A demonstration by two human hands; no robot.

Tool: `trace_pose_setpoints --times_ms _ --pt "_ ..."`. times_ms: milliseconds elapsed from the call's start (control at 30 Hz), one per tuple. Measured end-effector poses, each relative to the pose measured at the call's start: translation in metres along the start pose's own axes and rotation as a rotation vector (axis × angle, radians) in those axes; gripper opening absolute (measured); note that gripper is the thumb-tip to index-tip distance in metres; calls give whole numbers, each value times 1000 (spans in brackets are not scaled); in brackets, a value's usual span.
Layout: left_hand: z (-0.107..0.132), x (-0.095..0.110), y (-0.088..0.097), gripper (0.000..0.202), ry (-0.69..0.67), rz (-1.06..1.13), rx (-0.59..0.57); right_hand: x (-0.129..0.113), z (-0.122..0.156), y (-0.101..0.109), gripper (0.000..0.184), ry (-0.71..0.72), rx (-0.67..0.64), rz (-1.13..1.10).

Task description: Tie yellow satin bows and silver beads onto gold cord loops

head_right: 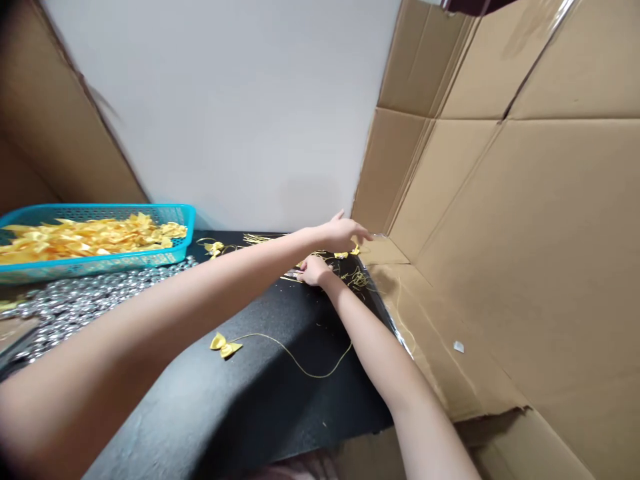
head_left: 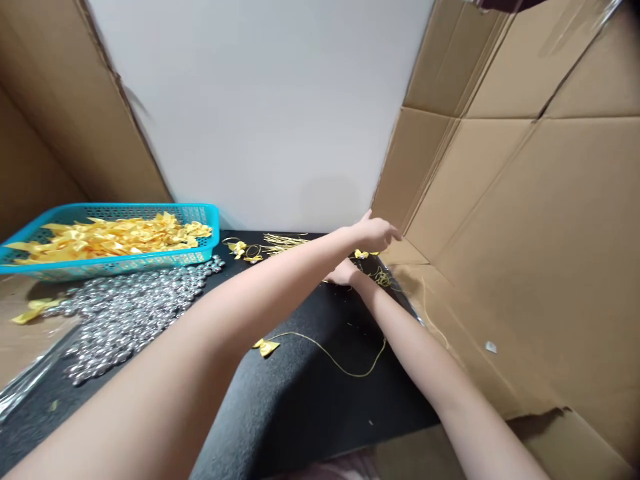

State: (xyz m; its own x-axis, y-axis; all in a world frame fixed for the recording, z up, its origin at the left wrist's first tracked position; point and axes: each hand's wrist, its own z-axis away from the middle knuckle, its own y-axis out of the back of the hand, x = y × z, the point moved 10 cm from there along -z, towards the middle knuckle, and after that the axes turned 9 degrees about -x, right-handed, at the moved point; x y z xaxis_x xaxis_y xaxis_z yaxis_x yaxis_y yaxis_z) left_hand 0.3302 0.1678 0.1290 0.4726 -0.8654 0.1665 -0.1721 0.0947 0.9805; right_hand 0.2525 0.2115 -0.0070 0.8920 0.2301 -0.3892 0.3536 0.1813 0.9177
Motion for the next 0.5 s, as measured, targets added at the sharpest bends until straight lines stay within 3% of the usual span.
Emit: trace_pose_setpoints --times_ms 67,133,200,267,333,400,500 --pt "18 -15 7 27 39 -45 -24 2 -1 -3 32 -9 -7 -30" --pt "49 -34 18 34 107 -145 -9 3 0 -4 26 -12 -1 -48" --pt "92 -54 27 50 207 -260 9 3 2 2 13 -7 37 -70" --pt "146 -70 22 43 297 -299 -10 1 6 15 10 11 117 -92" --pt "204 -84 1 25 410 -186 -78 -3 15 32 12 39 224 -106" --pt "257 -92 -30 23 522 62 -109 -10 27 46 15 59 305 -116" --pt "304 -84 -67 32 555 336 -46 -27 48 51 16 103 326 -112"
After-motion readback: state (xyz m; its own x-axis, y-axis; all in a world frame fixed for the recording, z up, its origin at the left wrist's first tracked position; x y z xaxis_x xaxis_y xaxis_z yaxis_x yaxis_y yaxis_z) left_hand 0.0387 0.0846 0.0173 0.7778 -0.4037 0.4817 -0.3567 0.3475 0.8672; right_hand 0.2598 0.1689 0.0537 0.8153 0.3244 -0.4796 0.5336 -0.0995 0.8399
